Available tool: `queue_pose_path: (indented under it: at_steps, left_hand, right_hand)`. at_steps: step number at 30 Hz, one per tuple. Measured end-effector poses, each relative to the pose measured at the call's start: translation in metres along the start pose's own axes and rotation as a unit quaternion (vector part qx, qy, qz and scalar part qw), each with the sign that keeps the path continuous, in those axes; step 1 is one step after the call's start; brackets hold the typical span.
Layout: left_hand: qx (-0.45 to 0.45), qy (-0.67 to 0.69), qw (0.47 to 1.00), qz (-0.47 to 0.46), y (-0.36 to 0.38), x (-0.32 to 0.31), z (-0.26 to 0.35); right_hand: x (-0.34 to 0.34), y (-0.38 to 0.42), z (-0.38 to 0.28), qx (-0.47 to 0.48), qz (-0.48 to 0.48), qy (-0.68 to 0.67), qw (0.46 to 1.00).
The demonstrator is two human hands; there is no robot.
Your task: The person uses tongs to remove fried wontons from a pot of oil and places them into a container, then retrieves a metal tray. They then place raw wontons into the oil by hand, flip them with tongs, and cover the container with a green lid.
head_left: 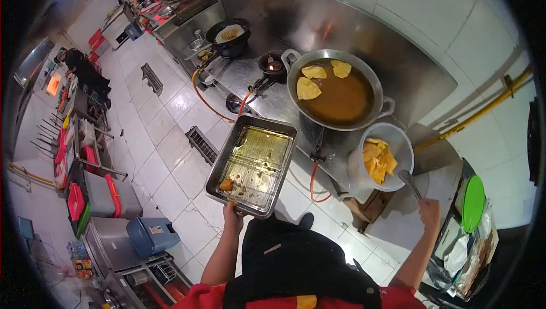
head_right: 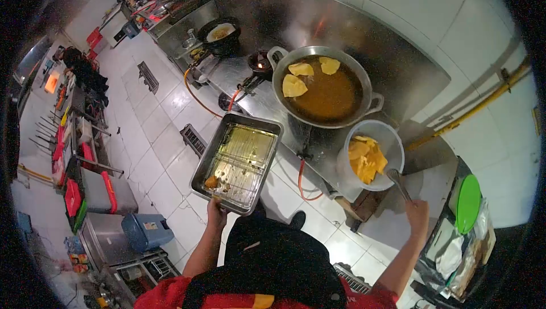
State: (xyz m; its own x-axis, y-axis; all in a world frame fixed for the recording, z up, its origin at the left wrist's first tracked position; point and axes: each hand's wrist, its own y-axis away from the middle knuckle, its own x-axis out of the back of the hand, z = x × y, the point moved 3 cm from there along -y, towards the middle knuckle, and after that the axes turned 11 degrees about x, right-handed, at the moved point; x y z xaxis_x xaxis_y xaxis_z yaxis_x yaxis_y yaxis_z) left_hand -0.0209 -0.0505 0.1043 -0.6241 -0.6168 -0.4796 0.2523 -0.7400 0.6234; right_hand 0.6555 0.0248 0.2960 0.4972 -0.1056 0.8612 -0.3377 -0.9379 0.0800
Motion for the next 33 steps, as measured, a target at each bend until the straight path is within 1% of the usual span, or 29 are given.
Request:
queue_pose_path:
  at_steps: [1, 3, 4, 6, 7, 8, 10, 11, 12, 13, 14, 15, 16, 17, 18, 19, 20, 22, 23, 24, 26, 27, 28, 30, 32, 33]
  left_hand:
    - [0.012, 0.005, 1.000, 0.005, -0.017, -0.007, -0.001]
    - [0.045, 0.026, 0.999, 0.009, -0.061, 0.000, -0.006]
    - [0.049, 0.025, 0.998, 0.008, -0.070, -0.009, -0.002]
    - [0.069, 0.028, 0.997, 0.000, -0.090, -0.036, 0.011]
    - [0.121, 0.041, 0.992, -0.019, -0.107, -0.034, 0.013]
    - [0.126, 0.042, 0.991, -0.024, -0.124, -0.034, 0.015]
    - [0.123, 0.030, 0.992, -0.006, -0.161, -0.027, 0.011]
    - [0.138, 0.035, 0.990, -0.017, -0.176, -0.024, 0.012]
    - [0.144, 0.041, 0.988, -0.020, -0.191, -0.024, 0.016]
    - [0.156, 0.011, 0.987, -0.031, -0.206, -0.024, 0.021]
    - [0.167, -0.017, 0.985, -0.043, -0.218, -0.022, 0.024]
    - [0.160, -0.017, 0.985, -0.057, -0.229, -0.024, 0.029]
    - [0.165, -0.007, 0.985, -0.059, -0.240, -0.027, 0.035]
    - [0.182, -0.043, 0.981, -0.053, -0.245, -0.029, 0.040]
    - [0.200, -0.081, 0.975, -0.046, -0.246, -0.033, 0.046]
    - [0.210, -0.091, 0.973, -0.006, -0.236, -0.049, 0.063]
    - [0.217, -0.086, 0.972, -0.004, -0.243, -0.045, 0.061]
    - [0.251, -0.130, 0.958, -0.051, -0.261, -0.041, 0.051]
    - [0.255, -0.127, 0.957, -0.050, -0.271, -0.041, 0.049]
    - [0.262, -0.103, 0.958, -0.058, -0.278, -0.042, 0.046]
    - [0.273, -0.079, 0.956, -0.064, -0.284, -0.050, 0.050]
    - [0.261, -0.076, 0.960, -0.066, -0.285, -0.060, 0.059]
    - [0.249, -0.072, 0.964, -0.068, -0.288, -0.067, 0.066]
    - [0.259, -0.079, 0.960, -0.067, -0.304, -0.070, 0.064]
    - [0.267, -0.089, 0.957, -0.065, -0.323, -0.066, 0.063]
    - [0.291, -0.085, 0.950, -0.077, -0.330, -0.067, 0.064]
  right_hand:
    - [0.010, 0.007, -0.007, -0.026, -0.005, -0.009, 1.000]
    - [0.021, 0.023, -0.015, -0.042, 0.052, -0.036, 0.997]
    - [0.029, 0.030, -0.034, -0.045, 0.053, -0.033, 0.997]
    - [0.042, 0.049, -0.076, -0.138, 0.080, -0.028, 0.987]
    - [0.042, 0.051, -0.086, -0.141, 0.085, -0.024, 0.986]
    - [0.042, 0.056, -0.094, -0.138, 0.104, -0.034, 0.984]
    - [0.038, 0.066, -0.102, -0.136, 0.131, -0.036, 0.981]
    - [0.036, 0.069, -0.095, -0.119, 0.158, -0.032, 0.980]
    - [0.037, 0.067, -0.109, -0.102, 0.183, -0.025, 0.978]
    - [0.038, 0.071, -0.138, -0.180, 0.211, -0.075, 0.958]
    - [0.037, 0.071, -0.132, -0.177, 0.213, -0.065, 0.959]
    - [0.038, 0.075, -0.115, -0.142, 0.213, -0.043, 0.966]
    - [0.041, 0.069, -0.113, -0.105, 0.214, -0.022, 0.971]
    - [0.044, 0.064, -0.137, -0.099, 0.215, -0.012, 0.971]
    - [0.042, 0.067, -0.179, -0.145, 0.199, 0.013, 0.969]
    - [0.039, 0.066, -0.206, -0.193, 0.181, 0.037, 0.964]
    - [0.039, 0.063, -0.213, -0.191, 0.180, 0.045, 0.964]
    - [0.038, 0.068, -0.208, -0.151, 0.173, 0.103, 0.968]
    - [0.036, 0.070, -0.199, -0.117, 0.194, 0.094, 0.970]
    - [0.037, 0.073, -0.192, -0.117, 0.192, 0.099, 0.969]
    - [0.038, 0.079, -0.181, -0.153, 0.202, 0.094, 0.963]
    - [0.039, 0.079, -0.202, -0.214, 0.157, 0.072, 0.961]
    - [0.038, 0.081, -0.199, -0.216, 0.157, 0.075, 0.961]
    - [0.038, 0.087, -0.186, -0.203, 0.204, 0.062, 0.956]
    - [0.027, 0.079, -0.243, -0.220, 0.188, 0.070, 0.955]
    - [0.022, 0.077, -0.262, -0.204, 0.200, 0.061, 0.956]
